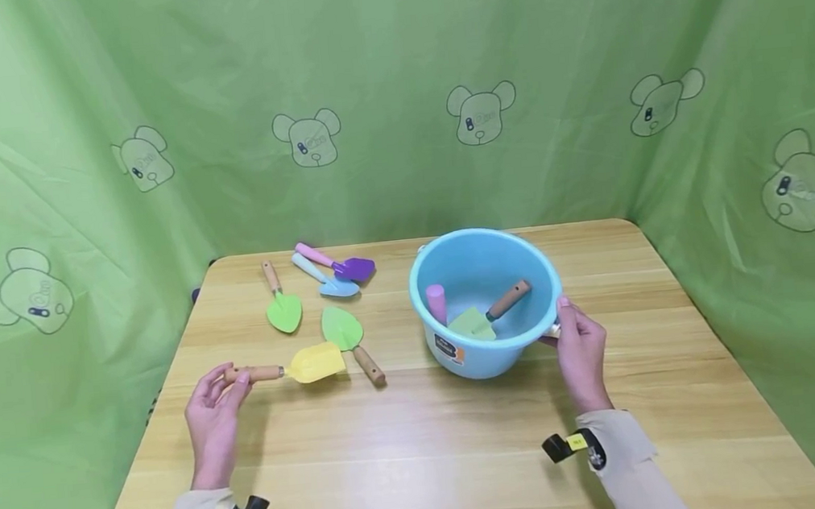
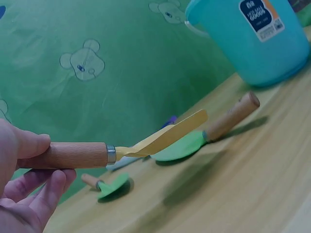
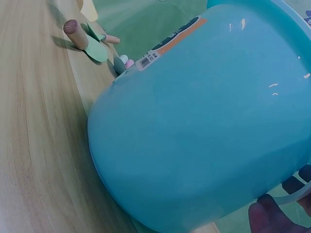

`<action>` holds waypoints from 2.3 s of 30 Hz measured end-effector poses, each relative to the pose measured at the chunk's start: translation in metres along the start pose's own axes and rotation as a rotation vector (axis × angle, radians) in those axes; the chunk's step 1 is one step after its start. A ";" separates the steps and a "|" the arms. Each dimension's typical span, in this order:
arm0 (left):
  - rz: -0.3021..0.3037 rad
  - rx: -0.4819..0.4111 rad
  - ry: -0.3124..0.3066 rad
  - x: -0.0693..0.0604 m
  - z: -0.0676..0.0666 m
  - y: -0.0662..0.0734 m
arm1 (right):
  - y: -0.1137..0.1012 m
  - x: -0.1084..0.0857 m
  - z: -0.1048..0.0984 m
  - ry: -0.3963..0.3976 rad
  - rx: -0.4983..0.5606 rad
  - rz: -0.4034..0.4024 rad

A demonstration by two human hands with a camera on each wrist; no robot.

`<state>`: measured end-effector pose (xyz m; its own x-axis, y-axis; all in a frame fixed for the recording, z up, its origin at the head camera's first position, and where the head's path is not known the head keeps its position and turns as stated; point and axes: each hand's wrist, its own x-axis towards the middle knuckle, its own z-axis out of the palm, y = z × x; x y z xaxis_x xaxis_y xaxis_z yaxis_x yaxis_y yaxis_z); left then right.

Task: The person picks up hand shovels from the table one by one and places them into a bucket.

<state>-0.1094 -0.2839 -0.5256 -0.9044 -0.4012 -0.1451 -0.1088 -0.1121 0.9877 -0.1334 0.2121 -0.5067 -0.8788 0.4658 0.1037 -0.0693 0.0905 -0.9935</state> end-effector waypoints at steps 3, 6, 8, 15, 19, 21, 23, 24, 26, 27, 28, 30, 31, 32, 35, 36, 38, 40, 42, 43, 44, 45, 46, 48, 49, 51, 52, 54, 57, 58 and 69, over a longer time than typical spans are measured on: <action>0.011 -0.028 -0.014 -0.003 0.002 0.005 | 0.001 0.000 0.000 0.004 0.007 -0.003; 0.029 -0.064 -0.027 -0.006 0.006 0.011 | 0.001 0.001 0.001 0.005 0.005 -0.007; 0.041 -0.092 -0.034 -0.007 0.009 0.015 | 0.002 0.001 0.001 0.005 0.003 -0.008; 0.093 -0.167 -0.057 -0.009 0.020 0.024 | 0.002 0.001 0.001 0.001 0.018 -0.010; 0.093 -0.223 -0.060 -0.009 0.026 0.029 | 0.002 0.001 0.001 0.005 0.030 -0.015; 0.082 -0.252 -0.058 -0.010 0.029 0.032 | 0.003 0.002 0.001 0.006 0.027 -0.019; 0.076 -0.277 -0.055 -0.010 0.032 0.035 | 0.003 0.002 0.002 0.004 0.028 -0.022; 0.078 -0.287 -0.055 -0.010 0.033 0.037 | 0.003 0.002 0.002 0.003 0.028 -0.023; 0.091 -0.301 -0.063 -0.010 0.036 0.040 | 0.002 0.002 0.002 0.001 0.022 -0.026; 0.099 -0.307 -0.067 -0.011 0.037 0.041 | 0.002 0.002 0.002 0.000 0.022 -0.026; 0.107 -0.310 -0.073 -0.011 0.039 0.043 | 0.002 0.002 0.002 -0.001 0.023 -0.026; 0.115 -0.330 -0.083 -0.011 0.041 0.046 | 0.002 0.001 0.002 -0.001 0.021 -0.024; 0.118 -0.338 -0.088 -0.011 0.042 0.047 | 0.002 0.001 0.002 -0.001 0.020 -0.022; 0.121 -0.342 -0.095 -0.012 0.044 0.049 | 0.001 0.001 0.002 -0.001 0.027 -0.018; 0.119 -0.372 -0.104 -0.011 0.049 0.055 | 0.001 0.001 0.002 0.008 0.028 -0.009; 0.121 -0.377 -0.110 -0.011 0.052 0.056 | 0.001 0.001 0.001 0.012 0.036 -0.005; 0.125 -0.400 -0.122 -0.010 0.058 0.060 | 0.002 0.001 0.001 0.019 0.044 0.001; 0.129 -0.412 -0.132 -0.010 0.064 0.063 | 0.002 0.001 0.001 0.019 0.035 0.004; 0.130 -0.409 -0.137 -0.009 0.071 0.066 | 0.002 0.001 0.001 0.010 0.029 0.010; 0.127 -0.418 -0.142 -0.009 0.074 0.067 | 0.002 0.001 0.001 0.005 0.019 0.012; 0.125 -0.418 -0.143 -0.009 0.077 0.069 | 0.002 0.000 0.001 0.001 0.013 0.016; 0.120 -0.418 -0.143 -0.008 0.081 0.070 | 0.002 0.000 0.001 -0.003 0.008 0.017; 0.117 -0.420 -0.143 -0.008 0.085 0.071 | 0.002 0.000 0.001 -0.004 0.006 0.018; 0.115 -0.433 -0.152 -0.008 0.092 0.074 | 0.002 0.000 0.001 -0.007 0.014 0.016; 0.116 -0.440 -0.159 -0.008 0.095 0.075 | 0.002 0.001 0.001 -0.004 0.020 0.013; 0.128 -0.446 -0.171 -0.007 0.103 0.077 | 0.002 0.001 0.002 -0.002 0.030 0.006; 0.133 -0.450 -0.179 -0.007 0.107 0.078 | 0.002 0.001 0.002 0.001 0.035 0.003; 0.139 -0.456 -0.191 -0.006 0.114 0.079 | 0.002 0.001 0.002 0.006 0.046 -0.001; 0.145 -0.453 -0.207 -0.007 0.124 0.080 | 0.002 0.002 0.002 0.011 0.051 -0.004; 0.145 -0.447 -0.211 -0.007 0.127 0.080 | 0.002 0.002 0.002 0.013 0.051 -0.006; 0.181 -0.371 -0.258 -0.005 0.158 0.085 | 0.004 0.003 0.003 0.027 0.050 -0.020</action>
<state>-0.1799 -0.1475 -0.4315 -0.9731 -0.2111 0.0923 0.1716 -0.3968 0.9017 -0.1374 0.2114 -0.5102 -0.8641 0.4877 0.1243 -0.1110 0.0563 -0.9922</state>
